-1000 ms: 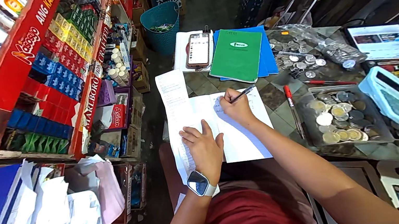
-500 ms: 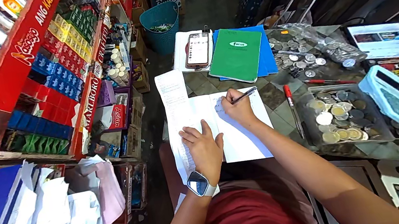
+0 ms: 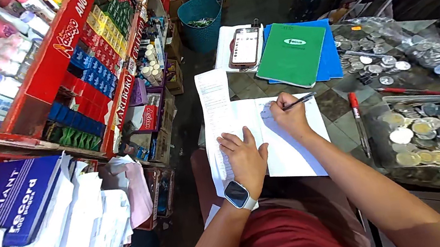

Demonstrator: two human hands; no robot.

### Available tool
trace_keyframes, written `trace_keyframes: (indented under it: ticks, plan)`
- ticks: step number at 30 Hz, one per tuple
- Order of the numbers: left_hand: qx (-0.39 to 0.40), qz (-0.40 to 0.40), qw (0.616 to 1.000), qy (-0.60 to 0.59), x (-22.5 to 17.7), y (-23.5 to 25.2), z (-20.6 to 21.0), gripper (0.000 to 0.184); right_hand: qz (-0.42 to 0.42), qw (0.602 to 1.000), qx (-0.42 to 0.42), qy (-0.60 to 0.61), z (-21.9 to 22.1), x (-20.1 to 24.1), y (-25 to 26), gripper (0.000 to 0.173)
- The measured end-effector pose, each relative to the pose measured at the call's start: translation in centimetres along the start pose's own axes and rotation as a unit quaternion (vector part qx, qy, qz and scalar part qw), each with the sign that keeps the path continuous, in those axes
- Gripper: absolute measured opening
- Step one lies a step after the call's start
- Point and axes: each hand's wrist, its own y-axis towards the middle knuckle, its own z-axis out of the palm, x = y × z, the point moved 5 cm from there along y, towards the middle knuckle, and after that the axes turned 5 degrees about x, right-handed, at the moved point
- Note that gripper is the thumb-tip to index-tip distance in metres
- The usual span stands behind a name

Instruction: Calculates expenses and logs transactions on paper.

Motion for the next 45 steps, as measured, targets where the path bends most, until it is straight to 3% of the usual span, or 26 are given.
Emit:
trace_keyframes:
  ticks: [3, 9, 11, 16, 25, 29, 33, 41, 45]
  plan:
    - [0.0, 0.0, 1.0, -0.008, 0.1, 0.0, 0.1, 0.074, 0.05, 0.997, 0.004, 0.061, 0.6, 1.3, 0.2, 0.03]
    - [-0.106, 0.039, 0.994, -0.011, 0.9, -0.7, 0.6, 0.082, 0.101, 0.963, 0.167, 0.185, 6.8, 6.1, 0.0, 0.022]
    - [-0.114, 0.048, 0.992, -0.012, 1.2, -1.0, 0.7, 0.08, 0.114, 0.958, 0.205, 0.164, 8.9, 6.7, 0.1, 0.024]
    - [-0.041, 0.058, 0.997, -0.031, 1.8, -1.3, 1.2, 0.073, 0.094, 0.956, 0.249, 0.123, 12.6, 6.0, 0.3, 0.027]
    - [-0.136, 0.094, 0.985, -0.05, 2.4, -1.9, 2.0, 0.079, 0.053, 0.962, 0.26, 0.062, 13.3, 6.0, 0.1, 0.03]
    - [-0.154, 0.099, 0.982, -0.048, 2.5, -2.0, 2.2, 0.082, 0.085, 0.967, 0.197, 0.134, 12.2, 5.4, 0.1, 0.027]
    - [-0.156, 0.105, 0.979, -0.081, 2.9, -2.1, 2.5, 0.081, 0.132, 0.956, 0.118, 0.233, 7.7, 4.4, 0.7, 0.023]
    - [-0.134, 0.107, 0.979, -0.107, 3.4, -2.3, 2.5, 0.078, 0.167, 0.946, -0.098, 0.26, -2.4, 1.3, -0.7, 0.027]
    - [-0.145, 0.107, 0.979, -0.097, 3.4, -2.2, 2.4, 0.076, 0.171, 0.947, -0.116, 0.245, -3.4, 0.9, -2.1, 0.028]
